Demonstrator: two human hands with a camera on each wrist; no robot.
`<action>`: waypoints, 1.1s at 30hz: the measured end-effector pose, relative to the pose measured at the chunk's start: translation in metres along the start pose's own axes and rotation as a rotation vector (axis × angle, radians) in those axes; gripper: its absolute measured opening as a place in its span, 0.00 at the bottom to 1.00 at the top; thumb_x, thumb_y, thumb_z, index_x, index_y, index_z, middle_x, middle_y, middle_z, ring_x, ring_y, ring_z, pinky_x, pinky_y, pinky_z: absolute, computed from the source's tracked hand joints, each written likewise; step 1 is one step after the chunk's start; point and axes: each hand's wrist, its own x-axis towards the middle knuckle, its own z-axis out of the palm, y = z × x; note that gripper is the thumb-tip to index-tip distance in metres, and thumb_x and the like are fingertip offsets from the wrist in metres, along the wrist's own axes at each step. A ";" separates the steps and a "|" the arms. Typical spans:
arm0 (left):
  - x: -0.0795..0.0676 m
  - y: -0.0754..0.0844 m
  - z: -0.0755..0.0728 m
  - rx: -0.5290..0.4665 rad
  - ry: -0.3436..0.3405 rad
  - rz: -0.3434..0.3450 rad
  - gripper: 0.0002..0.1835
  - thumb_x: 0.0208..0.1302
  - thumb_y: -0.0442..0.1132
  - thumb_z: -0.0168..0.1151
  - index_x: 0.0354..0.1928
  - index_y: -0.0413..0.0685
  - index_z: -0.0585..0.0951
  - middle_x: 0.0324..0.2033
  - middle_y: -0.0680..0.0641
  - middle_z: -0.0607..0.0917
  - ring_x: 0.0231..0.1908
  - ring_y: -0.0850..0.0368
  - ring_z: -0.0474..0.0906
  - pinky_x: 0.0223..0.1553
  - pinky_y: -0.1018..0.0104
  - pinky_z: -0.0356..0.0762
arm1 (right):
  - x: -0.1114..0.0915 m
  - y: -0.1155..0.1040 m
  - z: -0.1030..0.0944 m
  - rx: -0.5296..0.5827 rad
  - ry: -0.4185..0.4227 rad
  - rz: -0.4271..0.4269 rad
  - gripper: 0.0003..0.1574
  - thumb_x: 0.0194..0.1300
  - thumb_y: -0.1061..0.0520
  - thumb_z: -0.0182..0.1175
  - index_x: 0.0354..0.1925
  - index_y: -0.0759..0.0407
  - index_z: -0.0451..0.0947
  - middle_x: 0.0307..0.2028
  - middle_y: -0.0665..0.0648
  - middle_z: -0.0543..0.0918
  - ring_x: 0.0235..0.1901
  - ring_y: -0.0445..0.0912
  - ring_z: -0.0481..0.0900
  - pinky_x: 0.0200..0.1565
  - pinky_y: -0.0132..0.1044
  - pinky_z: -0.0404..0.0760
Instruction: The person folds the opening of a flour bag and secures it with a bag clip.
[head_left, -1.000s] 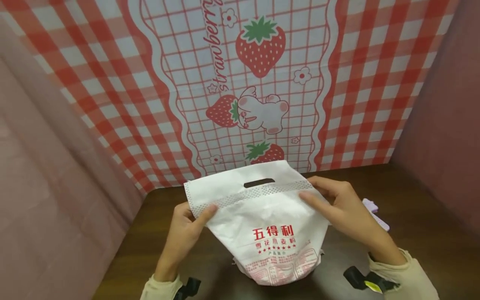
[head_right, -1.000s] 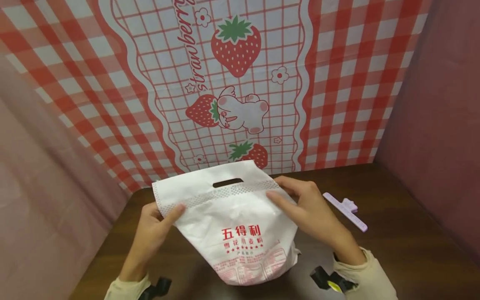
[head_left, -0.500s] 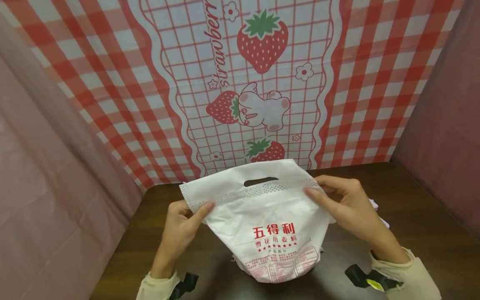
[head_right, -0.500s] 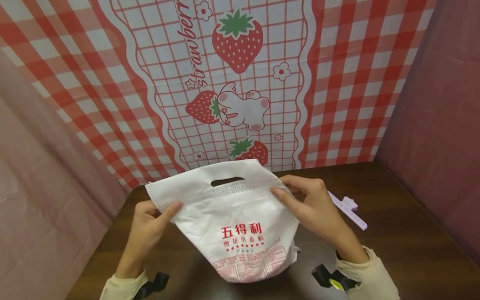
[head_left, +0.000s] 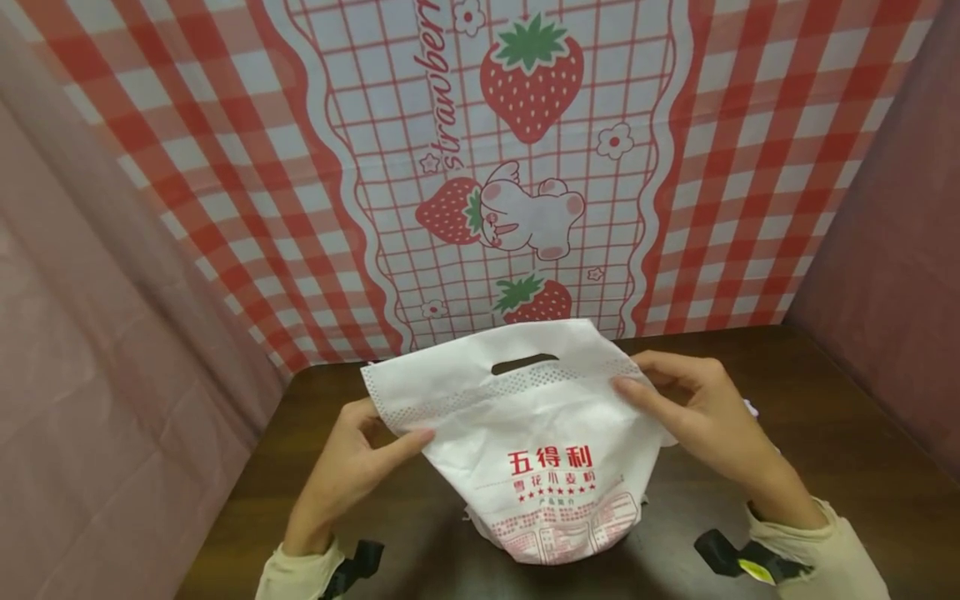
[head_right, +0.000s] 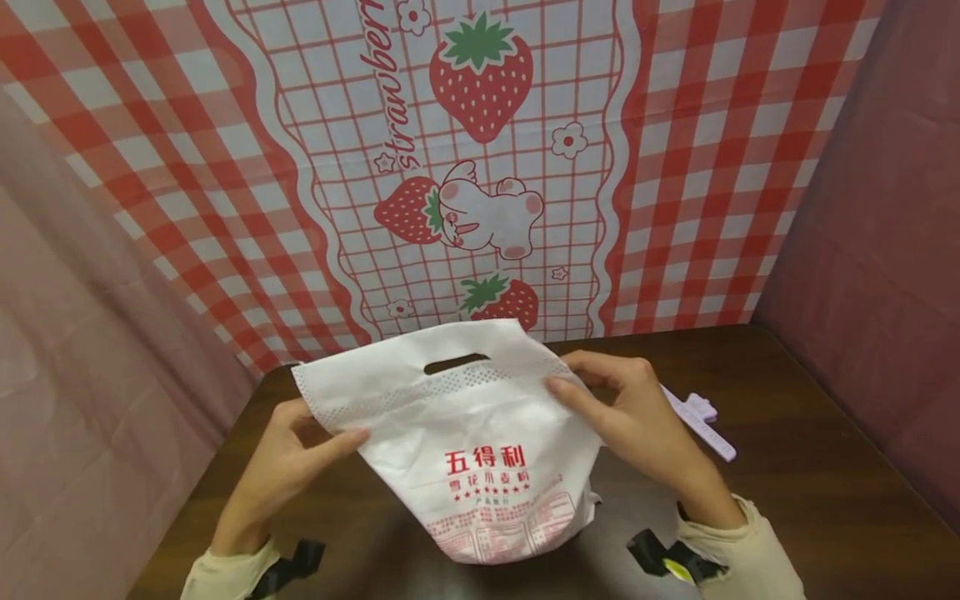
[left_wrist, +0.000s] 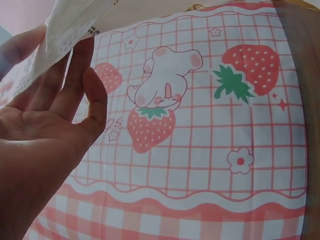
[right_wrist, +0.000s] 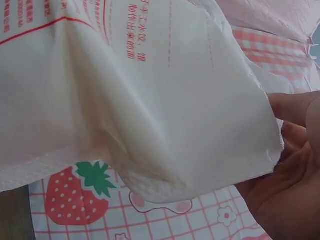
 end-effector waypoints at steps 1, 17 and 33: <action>0.000 0.000 0.000 0.001 0.000 0.002 0.17 0.59 0.31 0.71 0.51 0.50 0.85 0.47 0.51 0.88 0.50 0.52 0.83 0.53 0.60 0.79 | 0.000 0.000 -0.001 0.006 -0.018 0.001 0.15 0.64 0.67 0.65 0.48 0.55 0.84 0.35 0.52 0.86 0.24 0.44 0.83 0.20 0.38 0.81; 0.003 -0.002 0.003 -0.026 0.009 0.048 0.17 0.61 0.28 0.67 0.52 0.45 0.85 0.47 0.48 0.88 0.48 0.52 0.84 0.51 0.60 0.80 | -0.001 0.002 -0.007 0.085 -0.116 -0.053 0.17 0.63 0.70 0.64 0.49 0.56 0.83 0.40 0.54 0.86 0.26 0.45 0.84 0.24 0.40 0.83; -0.002 0.006 0.004 0.039 0.140 0.051 0.20 0.61 0.27 0.68 0.55 0.47 0.80 0.45 0.48 0.85 0.39 0.55 0.83 0.38 0.63 0.83 | 0.001 0.001 -0.009 0.067 -0.129 -0.032 0.15 0.66 0.65 0.64 0.48 0.51 0.83 0.41 0.49 0.87 0.28 0.46 0.86 0.25 0.40 0.84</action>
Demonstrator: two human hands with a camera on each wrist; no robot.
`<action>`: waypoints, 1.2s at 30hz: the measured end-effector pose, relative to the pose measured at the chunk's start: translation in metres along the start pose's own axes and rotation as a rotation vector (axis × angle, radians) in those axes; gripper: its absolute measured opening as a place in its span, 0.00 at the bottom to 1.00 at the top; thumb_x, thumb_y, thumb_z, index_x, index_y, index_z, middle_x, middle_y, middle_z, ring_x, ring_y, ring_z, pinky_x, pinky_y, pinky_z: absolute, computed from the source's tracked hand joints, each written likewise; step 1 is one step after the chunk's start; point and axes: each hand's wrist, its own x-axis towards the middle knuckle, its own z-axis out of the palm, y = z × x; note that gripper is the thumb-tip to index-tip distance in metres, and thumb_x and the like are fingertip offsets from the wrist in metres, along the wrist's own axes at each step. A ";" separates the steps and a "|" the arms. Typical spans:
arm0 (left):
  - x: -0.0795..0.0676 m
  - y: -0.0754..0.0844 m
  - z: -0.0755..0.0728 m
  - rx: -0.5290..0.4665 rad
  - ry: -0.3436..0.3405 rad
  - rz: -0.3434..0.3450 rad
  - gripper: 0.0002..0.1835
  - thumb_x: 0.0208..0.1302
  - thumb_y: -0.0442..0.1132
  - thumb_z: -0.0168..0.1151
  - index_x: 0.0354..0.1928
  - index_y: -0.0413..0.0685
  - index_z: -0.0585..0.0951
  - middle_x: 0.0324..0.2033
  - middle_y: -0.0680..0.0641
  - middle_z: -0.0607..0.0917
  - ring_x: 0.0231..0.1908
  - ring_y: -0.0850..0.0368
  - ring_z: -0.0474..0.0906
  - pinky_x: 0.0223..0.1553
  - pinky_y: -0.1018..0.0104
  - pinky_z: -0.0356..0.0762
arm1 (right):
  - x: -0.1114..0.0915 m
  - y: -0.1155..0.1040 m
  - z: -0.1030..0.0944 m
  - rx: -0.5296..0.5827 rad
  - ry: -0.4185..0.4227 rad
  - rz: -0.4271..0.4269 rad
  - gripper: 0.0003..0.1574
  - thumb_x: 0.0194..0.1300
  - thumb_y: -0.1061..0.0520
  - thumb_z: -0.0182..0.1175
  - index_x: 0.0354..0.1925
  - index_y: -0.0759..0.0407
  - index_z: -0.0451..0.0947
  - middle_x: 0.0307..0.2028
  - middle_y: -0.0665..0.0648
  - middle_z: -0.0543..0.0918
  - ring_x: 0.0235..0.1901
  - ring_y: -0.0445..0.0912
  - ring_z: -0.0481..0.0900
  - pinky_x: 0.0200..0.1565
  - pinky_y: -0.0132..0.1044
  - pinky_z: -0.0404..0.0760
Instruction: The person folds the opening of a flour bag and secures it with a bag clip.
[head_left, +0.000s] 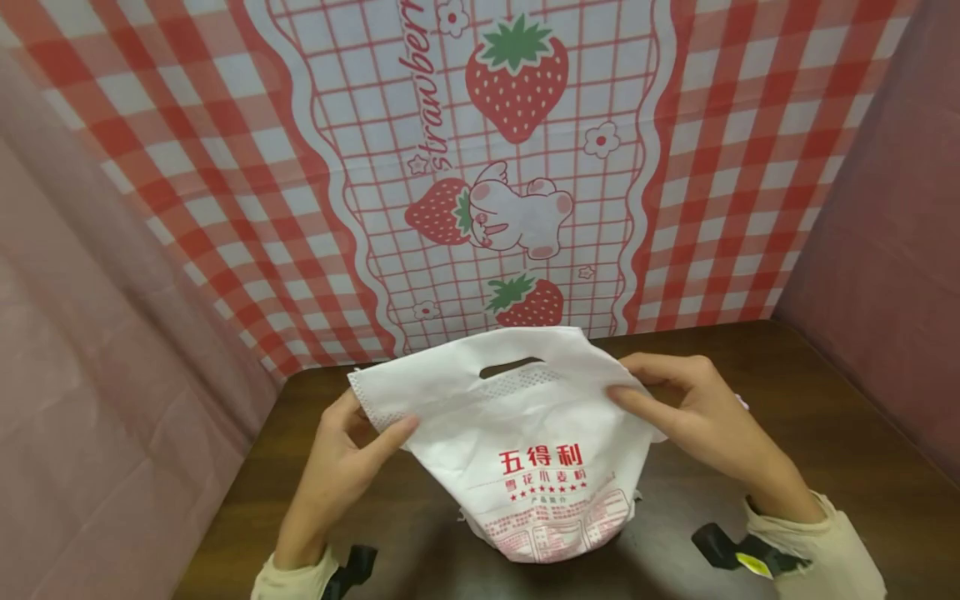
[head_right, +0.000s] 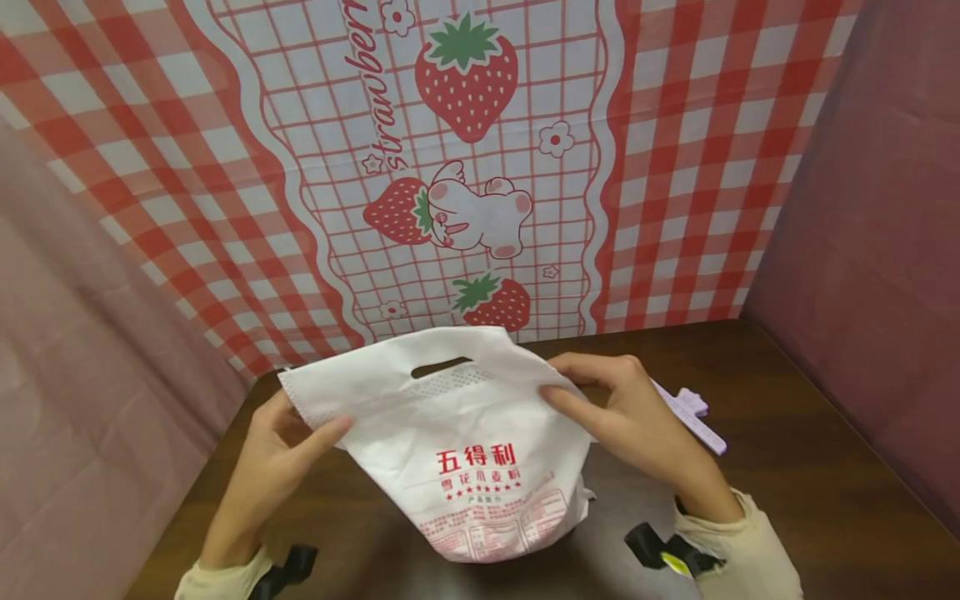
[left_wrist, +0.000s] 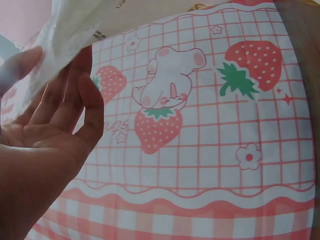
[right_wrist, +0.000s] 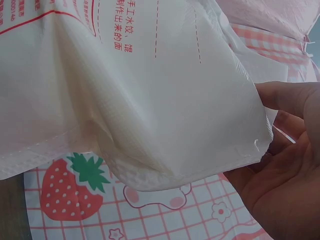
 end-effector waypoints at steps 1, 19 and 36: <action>0.000 0.002 0.000 0.009 0.025 0.003 0.22 0.61 0.27 0.68 0.57 0.47 0.79 0.45 0.48 0.84 0.39 0.55 0.83 0.37 0.64 0.83 | 0.000 0.000 0.000 -0.004 0.003 -0.002 0.15 0.66 0.65 0.64 0.48 0.50 0.84 0.41 0.49 0.87 0.28 0.46 0.86 0.25 0.40 0.84; -0.004 0.057 0.029 0.518 0.404 0.432 0.19 0.63 0.39 0.65 0.51 0.32 0.79 0.57 0.34 0.78 0.58 0.37 0.70 0.65 0.64 0.61 | -0.002 0.006 -0.001 0.023 0.021 -0.038 0.12 0.66 0.65 0.64 0.45 0.51 0.85 0.39 0.50 0.87 0.29 0.44 0.85 0.25 0.38 0.84; 0.041 0.077 0.099 0.689 -0.094 0.482 0.31 0.63 0.37 0.68 0.68 0.47 0.71 0.69 0.43 0.70 0.69 0.46 0.63 0.68 0.46 0.59 | -0.003 0.007 -0.002 -0.049 0.001 -0.129 0.14 0.65 0.65 0.65 0.46 0.49 0.85 0.39 0.46 0.87 0.31 0.40 0.84 0.28 0.34 0.83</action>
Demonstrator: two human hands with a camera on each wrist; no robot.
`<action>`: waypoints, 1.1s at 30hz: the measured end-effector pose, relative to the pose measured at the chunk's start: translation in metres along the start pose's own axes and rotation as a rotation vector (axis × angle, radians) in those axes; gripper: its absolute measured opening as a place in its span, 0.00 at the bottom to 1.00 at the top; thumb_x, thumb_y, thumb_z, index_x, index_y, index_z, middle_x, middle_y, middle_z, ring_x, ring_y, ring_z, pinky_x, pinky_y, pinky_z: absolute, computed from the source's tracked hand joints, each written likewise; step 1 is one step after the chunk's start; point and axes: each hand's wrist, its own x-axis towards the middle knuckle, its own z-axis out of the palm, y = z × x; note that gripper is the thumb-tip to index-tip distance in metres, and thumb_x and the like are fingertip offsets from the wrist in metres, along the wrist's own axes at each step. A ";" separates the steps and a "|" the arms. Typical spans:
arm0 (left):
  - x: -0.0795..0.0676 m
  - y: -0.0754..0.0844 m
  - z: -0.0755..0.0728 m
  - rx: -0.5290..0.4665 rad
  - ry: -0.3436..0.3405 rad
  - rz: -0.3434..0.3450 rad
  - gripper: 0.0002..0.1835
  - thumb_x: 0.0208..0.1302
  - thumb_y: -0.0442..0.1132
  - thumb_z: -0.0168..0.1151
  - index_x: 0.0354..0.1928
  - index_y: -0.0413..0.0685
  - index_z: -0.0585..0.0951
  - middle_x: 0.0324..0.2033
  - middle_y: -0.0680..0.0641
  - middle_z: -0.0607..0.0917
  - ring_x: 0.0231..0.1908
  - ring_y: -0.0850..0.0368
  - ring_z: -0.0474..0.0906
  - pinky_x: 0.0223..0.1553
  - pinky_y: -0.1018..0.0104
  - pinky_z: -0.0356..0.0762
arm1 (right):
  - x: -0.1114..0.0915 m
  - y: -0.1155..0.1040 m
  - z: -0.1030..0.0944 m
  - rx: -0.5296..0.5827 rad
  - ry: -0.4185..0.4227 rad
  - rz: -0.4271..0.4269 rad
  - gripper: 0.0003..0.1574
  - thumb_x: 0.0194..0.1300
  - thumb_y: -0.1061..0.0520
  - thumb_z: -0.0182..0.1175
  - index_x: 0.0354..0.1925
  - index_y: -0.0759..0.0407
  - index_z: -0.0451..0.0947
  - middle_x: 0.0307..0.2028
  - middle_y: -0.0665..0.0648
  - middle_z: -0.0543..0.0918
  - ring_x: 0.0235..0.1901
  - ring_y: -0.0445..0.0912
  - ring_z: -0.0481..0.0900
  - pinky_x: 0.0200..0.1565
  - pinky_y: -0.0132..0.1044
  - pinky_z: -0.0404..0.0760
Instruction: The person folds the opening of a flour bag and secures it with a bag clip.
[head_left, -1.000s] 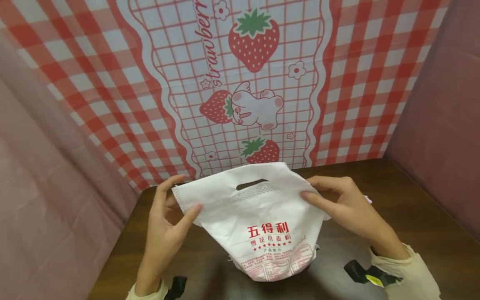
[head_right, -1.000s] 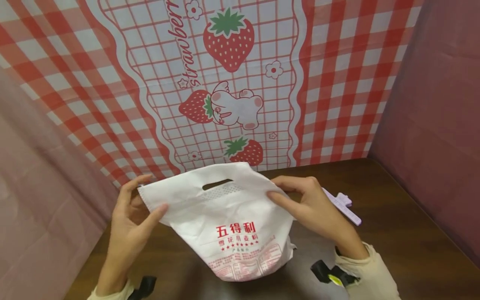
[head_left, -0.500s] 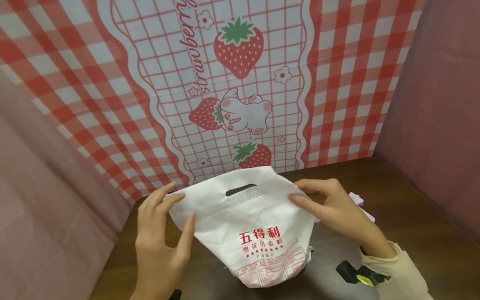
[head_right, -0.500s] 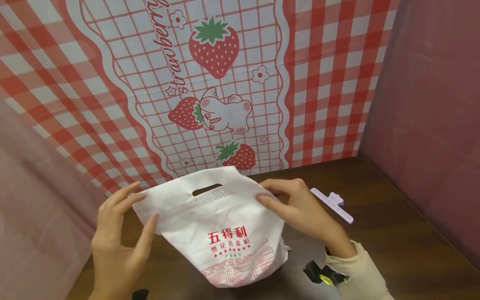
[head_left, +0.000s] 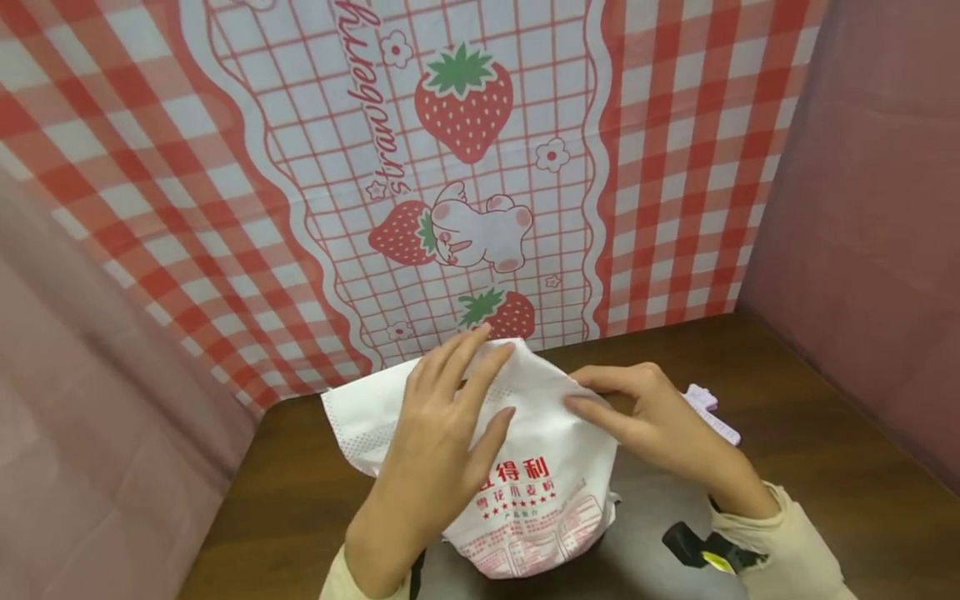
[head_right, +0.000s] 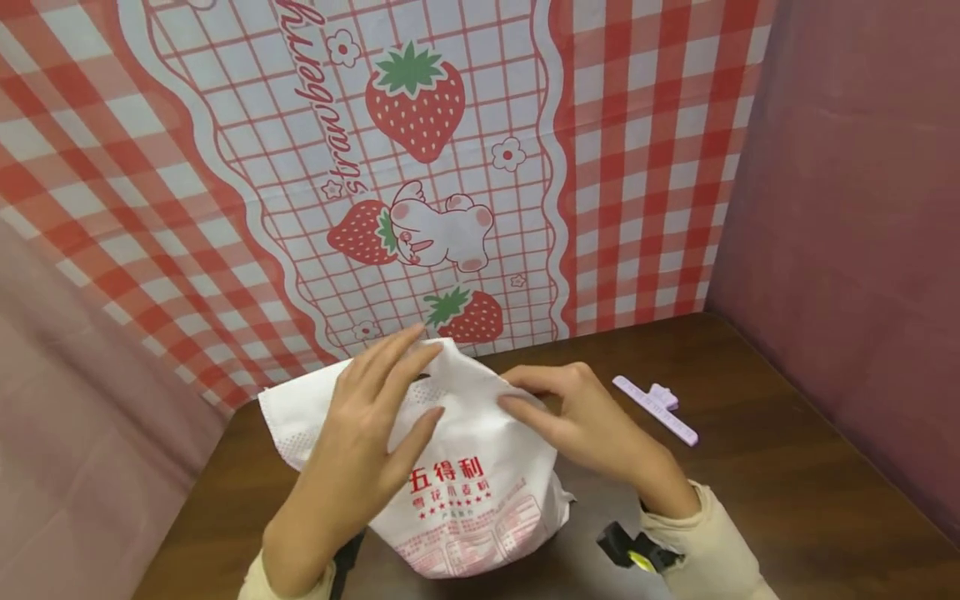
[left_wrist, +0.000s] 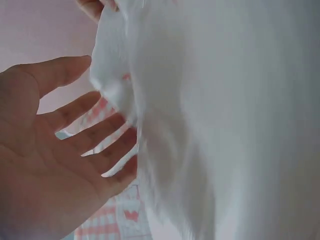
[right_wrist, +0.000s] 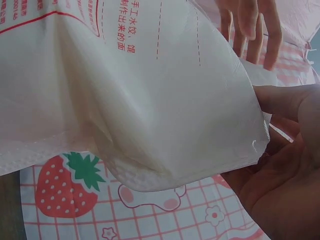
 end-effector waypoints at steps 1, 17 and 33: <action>-0.001 0.001 0.003 0.005 0.016 -0.003 0.32 0.63 0.37 0.67 0.69 0.48 0.70 0.69 0.43 0.69 0.69 0.46 0.63 0.69 0.45 0.58 | 0.001 0.000 0.001 -0.006 -0.006 -0.002 0.14 0.65 0.65 0.65 0.46 0.49 0.85 0.39 0.45 0.87 0.32 0.40 0.84 0.28 0.34 0.83; -0.019 -0.013 0.020 0.047 0.334 -0.018 0.08 0.60 0.30 0.64 0.42 0.42 0.83 0.42 0.44 0.82 0.48 0.45 0.76 0.60 0.44 0.64 | 0.005 -0.009 0.003 -0.181 -0.079 -0.058 0.15 0.66 0.59 0.66 0.50 0.44 0.83 0.45 0.39 0.85 0.43 0.36 0.84 0.45 0.30 0.81; -0.012 -0.015 0.018 0.021 0.387 0.068 0.05 0.63 0.30 0.63 0.39 0.41 0.84 0.39 0.46 0.86 0.46 0.48 0.80 0.59 0.43 0.66 | -0.001 -0.011 0.001 -0.330 -0.104 -0.055 0.08 0.62 0.54 0.71 0.38 0.43 0.81 0.32 0.36 0.81 0.30 0.32 0.77 0.34 0.24 0.76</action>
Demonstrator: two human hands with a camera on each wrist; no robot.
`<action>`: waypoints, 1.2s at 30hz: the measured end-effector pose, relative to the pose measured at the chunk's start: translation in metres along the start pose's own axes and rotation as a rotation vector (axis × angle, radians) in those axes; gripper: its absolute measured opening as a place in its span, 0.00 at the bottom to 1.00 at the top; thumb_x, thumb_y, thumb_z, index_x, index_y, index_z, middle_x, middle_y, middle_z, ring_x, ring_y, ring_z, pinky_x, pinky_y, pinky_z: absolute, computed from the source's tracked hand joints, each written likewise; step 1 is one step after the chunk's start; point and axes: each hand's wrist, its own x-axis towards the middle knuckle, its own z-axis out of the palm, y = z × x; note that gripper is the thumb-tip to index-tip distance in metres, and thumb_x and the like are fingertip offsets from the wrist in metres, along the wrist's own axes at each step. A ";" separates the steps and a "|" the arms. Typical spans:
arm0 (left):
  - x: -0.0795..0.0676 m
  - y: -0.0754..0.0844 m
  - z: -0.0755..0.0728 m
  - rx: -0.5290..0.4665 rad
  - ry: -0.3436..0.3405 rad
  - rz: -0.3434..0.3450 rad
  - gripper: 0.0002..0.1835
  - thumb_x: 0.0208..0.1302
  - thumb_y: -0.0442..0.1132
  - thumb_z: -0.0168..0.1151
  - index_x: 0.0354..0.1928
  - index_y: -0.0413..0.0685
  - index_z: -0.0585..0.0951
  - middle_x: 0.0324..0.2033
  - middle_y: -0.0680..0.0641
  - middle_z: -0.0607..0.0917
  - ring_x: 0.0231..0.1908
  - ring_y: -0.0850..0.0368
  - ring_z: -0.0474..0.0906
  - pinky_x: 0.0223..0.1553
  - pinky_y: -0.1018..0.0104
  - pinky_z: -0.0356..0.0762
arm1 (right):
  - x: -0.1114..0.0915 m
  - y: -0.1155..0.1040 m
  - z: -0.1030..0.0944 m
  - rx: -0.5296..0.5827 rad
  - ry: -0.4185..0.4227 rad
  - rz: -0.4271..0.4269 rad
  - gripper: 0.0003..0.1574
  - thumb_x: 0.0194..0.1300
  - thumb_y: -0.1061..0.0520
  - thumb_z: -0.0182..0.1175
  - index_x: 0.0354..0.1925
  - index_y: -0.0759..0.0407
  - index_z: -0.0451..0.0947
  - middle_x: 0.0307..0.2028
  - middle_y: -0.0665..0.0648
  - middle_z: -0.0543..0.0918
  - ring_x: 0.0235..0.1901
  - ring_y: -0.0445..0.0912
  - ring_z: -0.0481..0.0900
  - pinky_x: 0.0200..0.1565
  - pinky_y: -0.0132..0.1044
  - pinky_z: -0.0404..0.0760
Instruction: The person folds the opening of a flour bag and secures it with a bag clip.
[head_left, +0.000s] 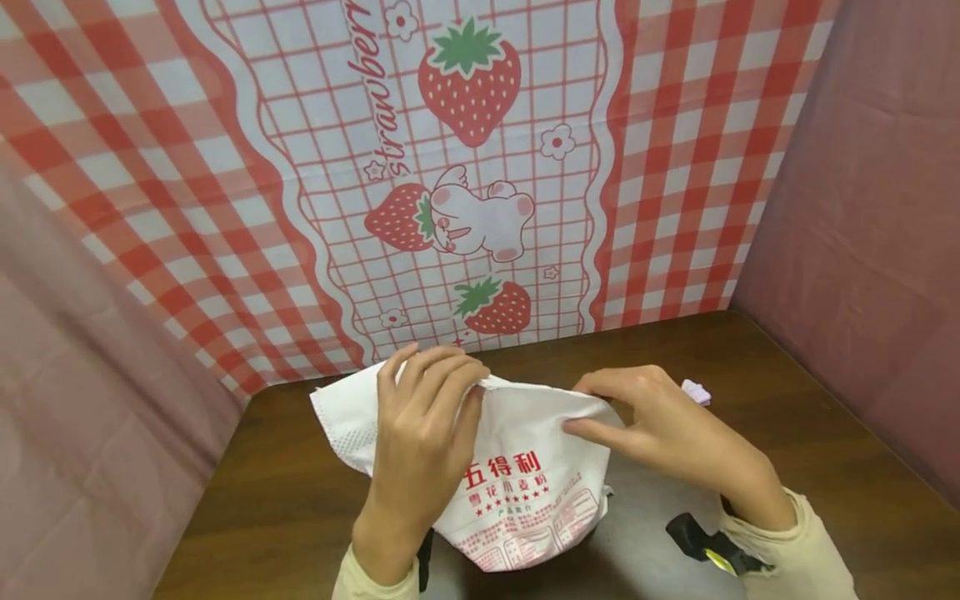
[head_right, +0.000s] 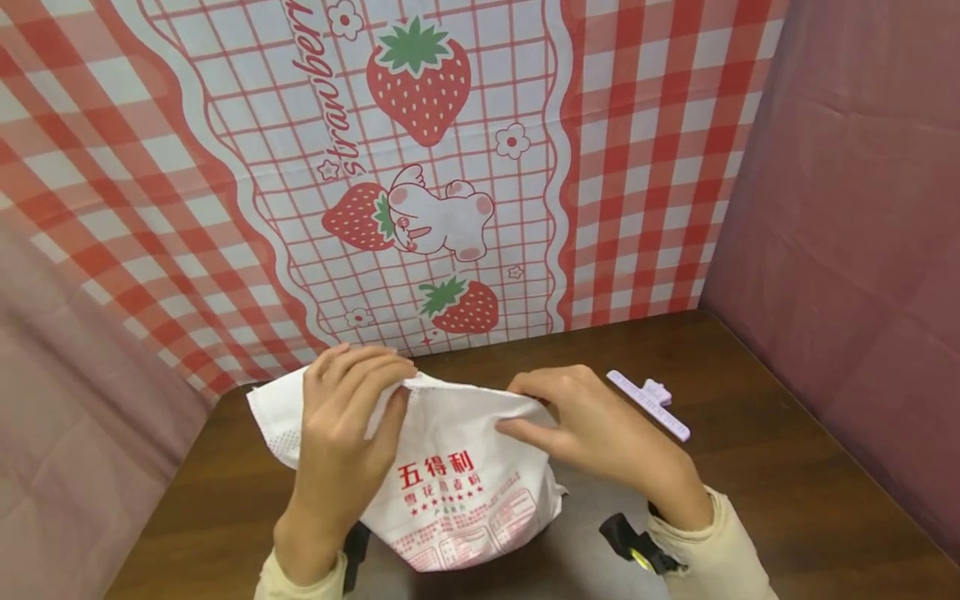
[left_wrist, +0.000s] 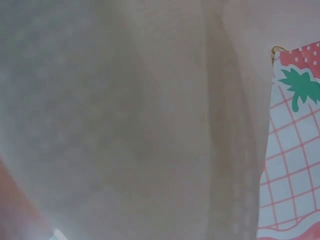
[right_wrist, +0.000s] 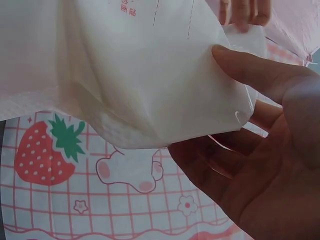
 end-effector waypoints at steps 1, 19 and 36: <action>0.001 0.001 -0.001 -0.003 0.017 0.015 0.04 0.65 0.31 0.62 0.39 0.41 0.84 0.38 0.46 0.86 0.45 0.48 0.80 0.58 0.44 0.66 | 0.000 0.000 0.001 -0.004 0.006 -0.001 0.08 0.61 0.55 0.71 0.37 0.43 0.81 0.31 0.35 0.81 0.29 0.32 0.77 0.33 0.24 0.75; 0.010 0.008 -0.008 -0.016 0.111 0.125 0.07 0.70 0.32 0.58 0.37 0.39 0.84 0.36 0.46 0.87 0.39 0.50 0.82 0.52 0.47 0.71 | 0.002 0.005 0.008 -0.068 0.081 -0.047 0.15 0.57 0.68 0.70 0.35 0.48 0.84 0.29 0.39 0.82 0.27 0.32 0.75 0.30 0.24 0.75; 0.005 -0.004 -0.017 -0.048 0.027 0.047 0.08 0.72 0.33 0.56 0.39 0.39 0.84 0.38 0.46 0.88 0.40 0.50 0.83 0.53 0.47 0.70 | -0.001 -0.009 0.002 -0.256 -0.035 0.072 0.25 0.42 0.71 0.61 0.24 0.45 0.60 0.21 0.38 0.58 0.22 0.31 0.59 0.25 0.27 0.62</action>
